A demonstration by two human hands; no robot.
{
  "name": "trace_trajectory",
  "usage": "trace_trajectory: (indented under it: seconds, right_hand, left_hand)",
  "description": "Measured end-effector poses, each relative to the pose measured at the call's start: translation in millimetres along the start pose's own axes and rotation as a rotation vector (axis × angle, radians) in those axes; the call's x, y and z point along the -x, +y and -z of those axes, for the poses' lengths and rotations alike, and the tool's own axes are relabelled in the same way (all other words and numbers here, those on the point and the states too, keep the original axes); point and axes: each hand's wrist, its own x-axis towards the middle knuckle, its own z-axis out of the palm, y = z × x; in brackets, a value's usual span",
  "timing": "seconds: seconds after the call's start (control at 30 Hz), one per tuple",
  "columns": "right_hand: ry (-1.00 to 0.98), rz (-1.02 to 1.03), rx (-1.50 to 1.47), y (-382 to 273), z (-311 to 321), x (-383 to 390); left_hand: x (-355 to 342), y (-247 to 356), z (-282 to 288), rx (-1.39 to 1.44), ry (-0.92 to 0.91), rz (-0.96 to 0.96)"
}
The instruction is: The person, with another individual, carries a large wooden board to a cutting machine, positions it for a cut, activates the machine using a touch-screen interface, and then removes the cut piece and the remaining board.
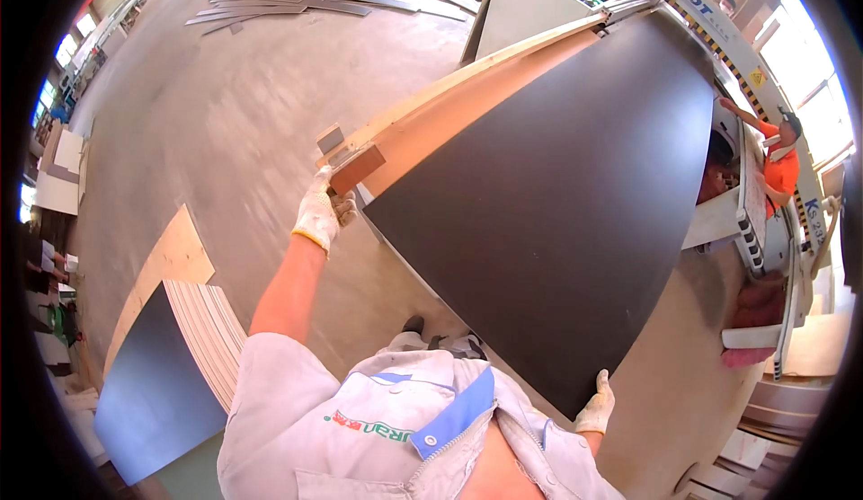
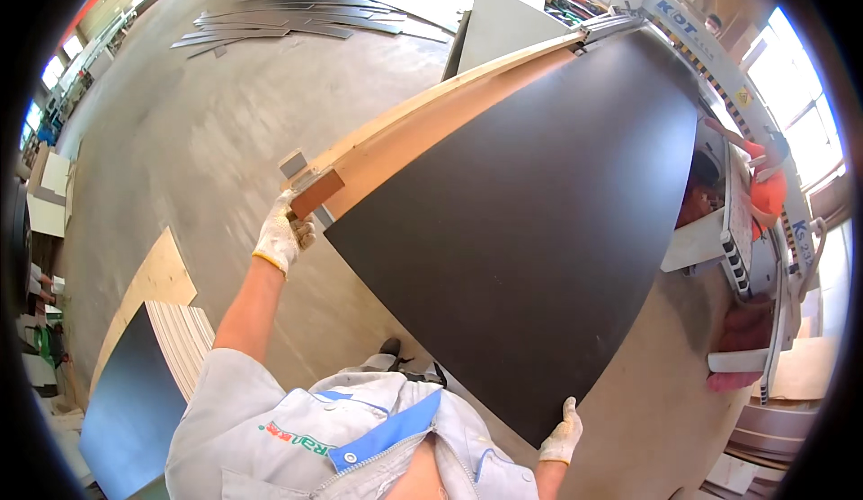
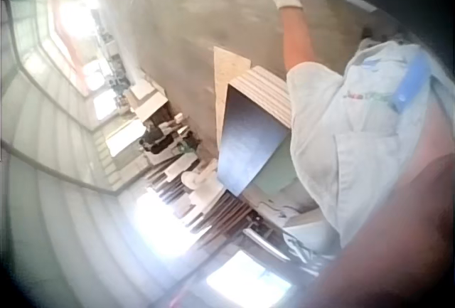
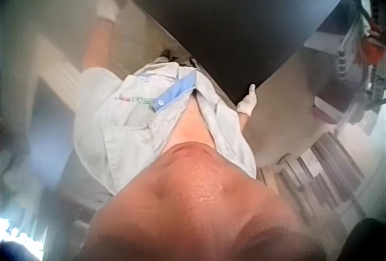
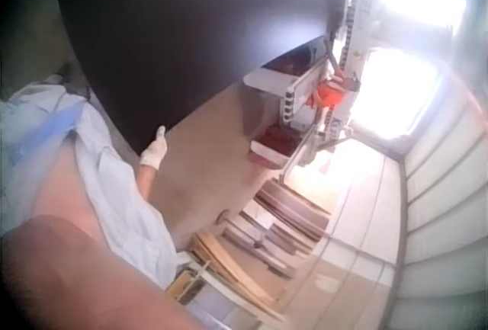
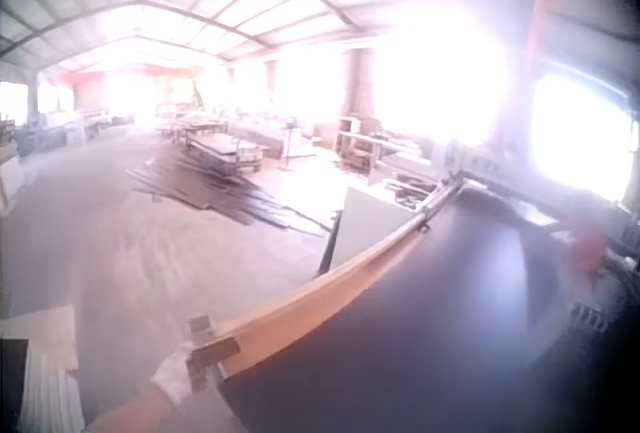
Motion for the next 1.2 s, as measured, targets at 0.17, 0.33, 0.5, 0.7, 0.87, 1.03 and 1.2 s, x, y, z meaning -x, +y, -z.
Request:
trace_trajectory:
  seconds: [0.17, 0.33, 0.5, 0.7, 0.87, 1.03, 1.2]
  right_hand:
    - [0.015, -0.007, -0.049, 14, -39, -2]
    - [-0.067, -0.020, -0.095, 20, -63, -6]
    - [-0.116, -0.009, -0.072, 28, -60, -29]
    - [-0.072, 0.011, -0.027, 12, -52, -60]
    - [-0.070, 0.019, -0.013, 15, -44, -64]
    - [-0.044, -0.011, 0.017, 8, -49, -67]
    - [-0.029, -0.070, 0.042, 0, -57, -71]
  left_hand:
    - [12, 15, -18, -0.051, 0.038, 0.054]
    - [8, 12, -13, -0.034, 0.038, 0.065]
    - [10, 0, -14, -0.087, 0.010, -0.022]
    - [-30, -85, 23, -0.363, -0.053, -0.328]
    - [51, -148, -18, -1.219, -0.242, -0.895]
    - [36, -152, -15, -1.419, -0.209, -0.981]
    - [24, -160, -22, -1.305, -0.208, -1.046]
